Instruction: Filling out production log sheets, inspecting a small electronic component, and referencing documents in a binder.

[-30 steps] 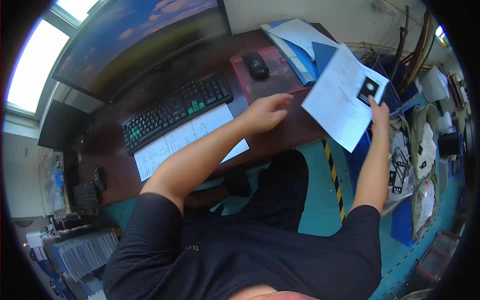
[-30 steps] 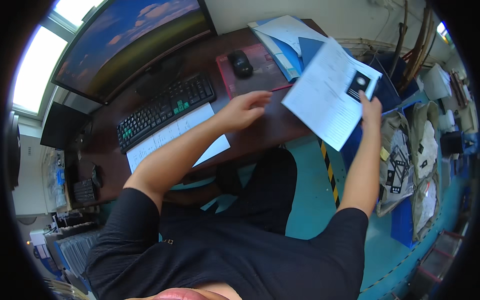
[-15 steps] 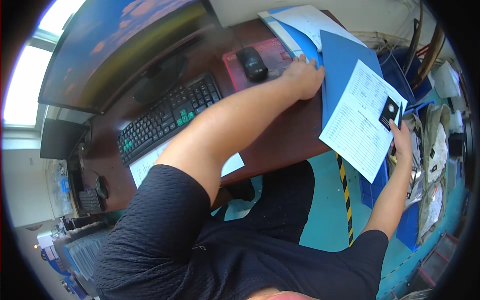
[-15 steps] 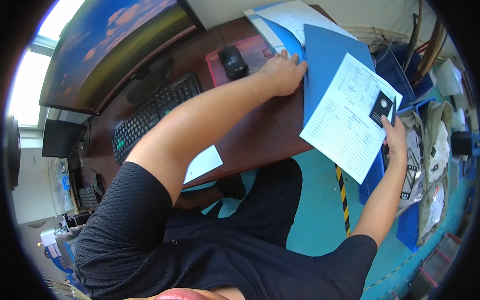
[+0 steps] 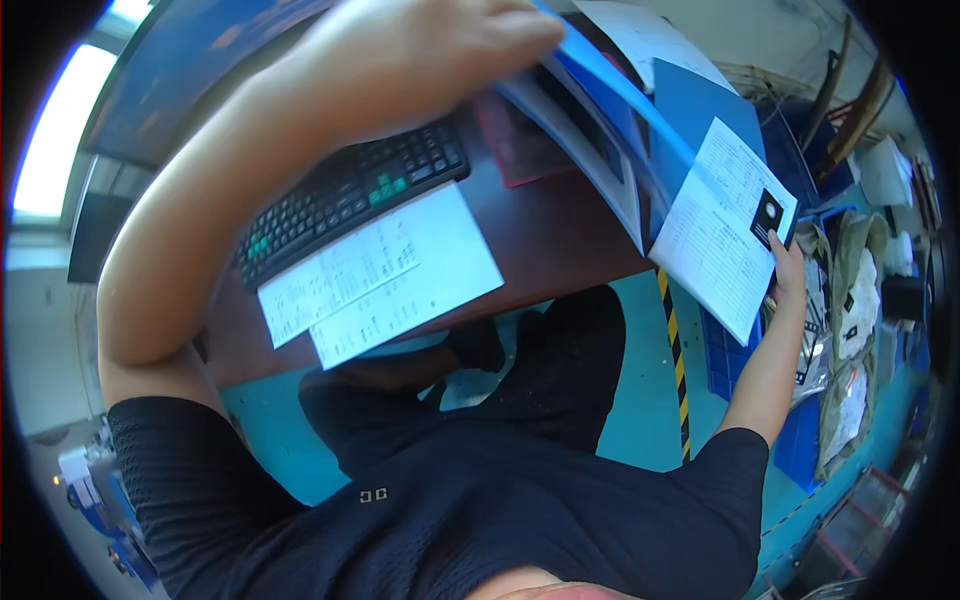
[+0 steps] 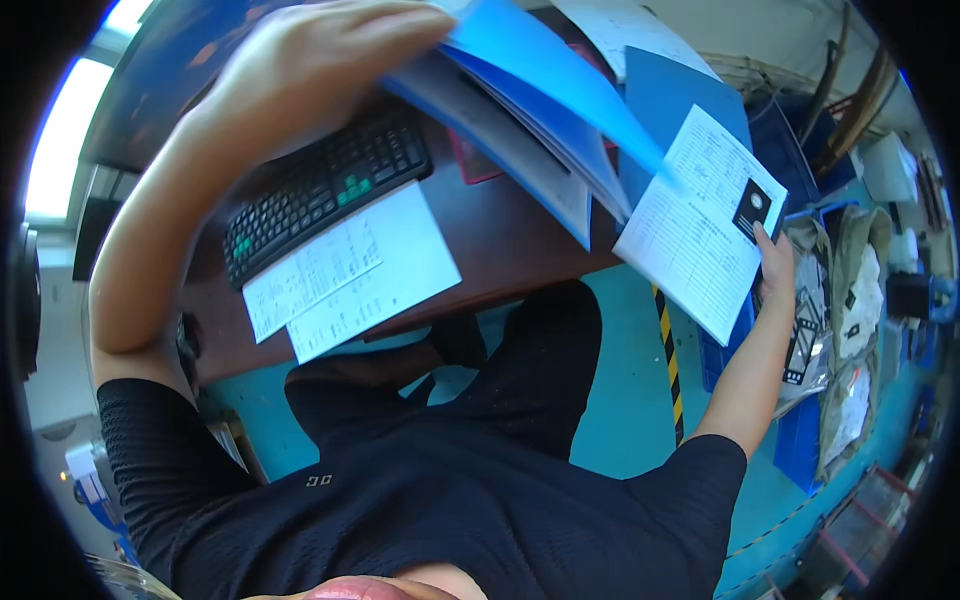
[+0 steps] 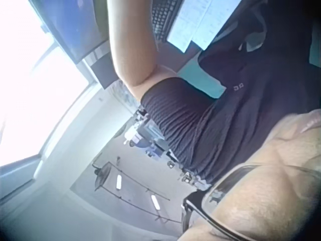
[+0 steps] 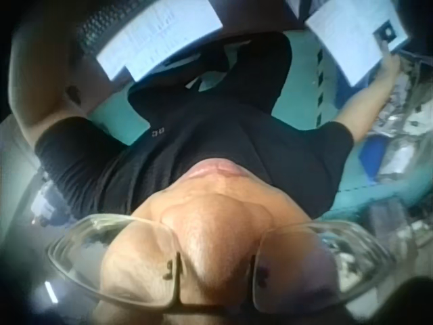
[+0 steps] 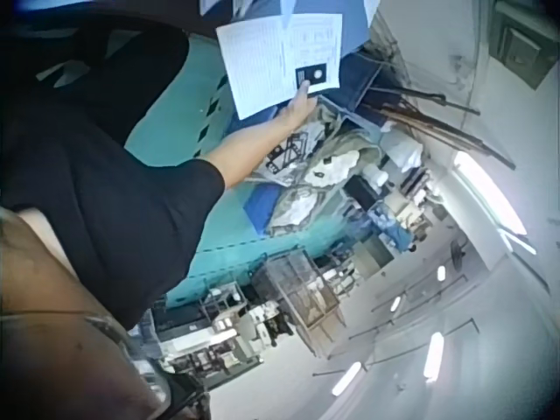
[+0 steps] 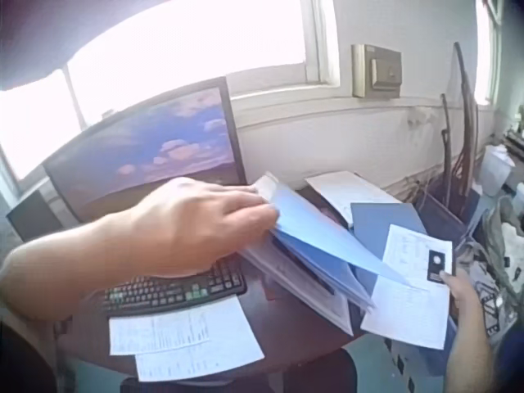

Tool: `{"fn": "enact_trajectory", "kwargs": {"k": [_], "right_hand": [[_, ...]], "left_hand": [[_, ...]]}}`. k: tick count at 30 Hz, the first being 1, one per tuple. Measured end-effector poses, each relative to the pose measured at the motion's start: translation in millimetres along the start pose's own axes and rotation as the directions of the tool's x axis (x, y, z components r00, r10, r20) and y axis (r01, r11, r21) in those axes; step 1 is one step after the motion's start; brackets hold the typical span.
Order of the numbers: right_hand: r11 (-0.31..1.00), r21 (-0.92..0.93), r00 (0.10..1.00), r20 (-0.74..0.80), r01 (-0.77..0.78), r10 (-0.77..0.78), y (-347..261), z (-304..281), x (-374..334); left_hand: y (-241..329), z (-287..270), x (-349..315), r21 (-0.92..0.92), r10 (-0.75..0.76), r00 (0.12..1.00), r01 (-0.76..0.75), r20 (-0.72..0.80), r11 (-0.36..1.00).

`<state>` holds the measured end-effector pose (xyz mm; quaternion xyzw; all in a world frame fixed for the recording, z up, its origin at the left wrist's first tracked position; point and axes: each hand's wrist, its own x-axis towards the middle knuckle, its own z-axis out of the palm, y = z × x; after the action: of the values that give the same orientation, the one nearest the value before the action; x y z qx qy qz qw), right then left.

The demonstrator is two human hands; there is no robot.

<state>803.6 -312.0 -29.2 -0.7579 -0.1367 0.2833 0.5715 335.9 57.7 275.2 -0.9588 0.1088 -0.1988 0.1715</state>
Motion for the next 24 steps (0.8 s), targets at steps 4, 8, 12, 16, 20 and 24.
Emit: {"fn": "enact_trajectory", "kwargs": {"k": [4,8,12,16,20,24], "right_hand": [[0.996,-0.068,0.998,0.025,0.058,-0.057,2,2,-4],[0.953,-0.295,0.990,-0.092,0.076,-0.107,-4,17,-19],[0.960,-0.270,0.966,-0.219,0.077,-0.139,-1,27,-44],[0.995,-0.092,0.948,-0.308,0.049,-0.075,-1,54,-77],[0.991,0.085,0.938,-0.341,0.099,-0.065,12,45,-75],[0.975,0.192,0.956,-0.290,0.109,-0.049,23,55,-67]], "left_hand": [[36,-71,-129,-0.096,-0.379,0.923,0.372,-0.063,0.923],[133,-74,-263,-0.320,-0.824,0.486,0.762,-0.293,0.563],[241,-30,-357,-0.731,-0.941,-0.195,0.678,-0.275,0.073],[321,-1,-366,-0.974,-0.894,-0.445,0.175,0.051,-0.143],[343,3,-351,-0.975,-0.912,-0.356,0.018,0.201,-0.221],[360,22,-388,-0.791,-0.759,-0.245,-0.307,0.604,-0.530]]}}
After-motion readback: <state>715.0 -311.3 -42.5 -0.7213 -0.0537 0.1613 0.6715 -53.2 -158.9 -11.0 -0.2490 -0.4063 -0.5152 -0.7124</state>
